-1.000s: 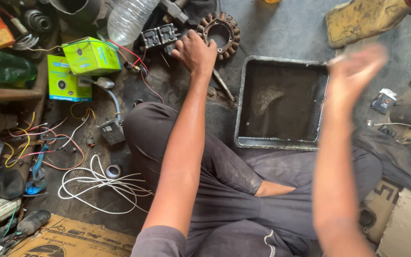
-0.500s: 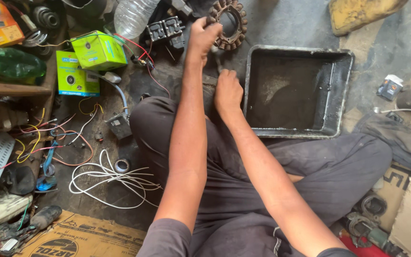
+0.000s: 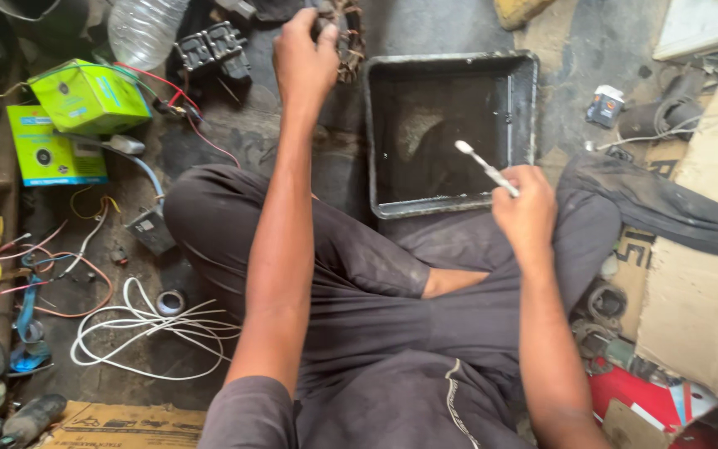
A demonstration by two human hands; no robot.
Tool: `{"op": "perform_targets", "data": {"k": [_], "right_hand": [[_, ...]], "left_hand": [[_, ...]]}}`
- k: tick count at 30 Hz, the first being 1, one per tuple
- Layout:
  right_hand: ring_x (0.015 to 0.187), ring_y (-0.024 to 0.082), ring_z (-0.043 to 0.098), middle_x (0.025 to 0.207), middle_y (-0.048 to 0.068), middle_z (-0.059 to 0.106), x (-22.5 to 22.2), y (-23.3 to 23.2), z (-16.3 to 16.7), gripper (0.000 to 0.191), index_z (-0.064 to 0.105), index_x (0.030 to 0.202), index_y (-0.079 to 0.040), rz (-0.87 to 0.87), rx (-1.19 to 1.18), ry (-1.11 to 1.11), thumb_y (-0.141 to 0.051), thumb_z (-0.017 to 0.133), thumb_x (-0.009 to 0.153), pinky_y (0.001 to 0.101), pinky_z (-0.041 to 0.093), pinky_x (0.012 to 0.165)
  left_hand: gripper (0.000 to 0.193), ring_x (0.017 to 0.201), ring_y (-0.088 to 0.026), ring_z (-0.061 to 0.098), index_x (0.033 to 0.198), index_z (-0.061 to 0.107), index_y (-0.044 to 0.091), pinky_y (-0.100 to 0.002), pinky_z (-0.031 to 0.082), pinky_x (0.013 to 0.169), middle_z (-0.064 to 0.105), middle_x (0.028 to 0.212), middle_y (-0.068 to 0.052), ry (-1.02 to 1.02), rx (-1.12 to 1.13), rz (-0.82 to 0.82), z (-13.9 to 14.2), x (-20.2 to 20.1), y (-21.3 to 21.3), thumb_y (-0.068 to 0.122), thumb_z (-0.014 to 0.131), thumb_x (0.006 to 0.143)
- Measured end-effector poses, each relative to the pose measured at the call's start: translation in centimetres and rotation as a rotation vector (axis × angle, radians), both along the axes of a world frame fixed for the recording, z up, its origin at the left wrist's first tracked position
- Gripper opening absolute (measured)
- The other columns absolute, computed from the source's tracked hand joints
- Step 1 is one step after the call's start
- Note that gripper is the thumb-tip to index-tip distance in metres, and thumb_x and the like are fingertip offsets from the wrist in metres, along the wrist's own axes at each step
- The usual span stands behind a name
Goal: The person pours liquid from a bottle into a tray, then uses a brush to scrub a motor stator placed in the tray. The person repeatedly rotates the stator to clean different sections with the brush.
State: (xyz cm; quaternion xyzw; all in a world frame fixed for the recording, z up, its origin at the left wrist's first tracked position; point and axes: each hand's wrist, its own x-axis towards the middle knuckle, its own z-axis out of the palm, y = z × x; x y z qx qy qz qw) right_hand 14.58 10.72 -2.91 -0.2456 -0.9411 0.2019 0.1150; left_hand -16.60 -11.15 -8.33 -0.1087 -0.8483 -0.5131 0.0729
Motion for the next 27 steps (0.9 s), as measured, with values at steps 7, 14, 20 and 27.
{"op": "perform_targets", "data": {"k": [7,14,20,27], "right_hand": [[0.087,0.035,0.067,0.096,0.013,0.066,1.5,3.5,-3.0,0.010,0.072,0.100,-0.007,0.113,-0.088,-0.058,-0.012,0.075,0.091,0.0461,0.052,0.074],[0.091,0.035,0.066,0.098,0.012,0.066,0.4,3.2,-2.9,0.013,0.073,0.103,-0.010,0.140,-0.085,-0.050,-0.012,0.074,0.091,0.0469,0.051,0.077],[0.092,0.034,0.064,0.095,0.009,0.066,-0.3,3.6,-3.5,0.012,0.075,0.103,-0.010,0.308,-0.060,-0.027,-0.012,0.075,0.091,0.0468,0.050,0.078],[0.098,0.030,0.061,0.094,0.007,0.064,-0.6,3.7,-3.8,0.009,0.077,0.101,-0.011,0.330,0.037,-0.025,-0.011,0.076,0.092,0.0435,0.046,0.084]], "left_hand": [[0.030,0.094,-0.039,0.064,0.121,0.062,0.005,-0.051,0.049,0.081,0.071,0.101,-0.015,0.215,-0.179,-0.095,2.8,6.5,2.5,0.007,0.071,0.093],[0.030,0.092,-0.035,0.061,0.123,0.064,0.008,-0.048,0.049,0.082,0.072,0.100,-0.011,0.266,-0.178,0.004,4.9,6.9,1.3,0.006,0.072,0.094],[0.020,0.080,-0.018,0.073,0.119,0.068,0.003,-0.033,0.057,0.074,0.076,0.092,-0.011,-0.003,0.154,-0.162,5.3,7.2,0.6,0.009,0.068,0.099],[0.024,0.083,-0.017,0.077,0.111,0.072,0.000,-0.032,0.059,0.077,0.079,0.094,-0.013,-0.324,0.169,-0.204,-0.9,11.5,6.8,0.012,0.069,0.091]]}}
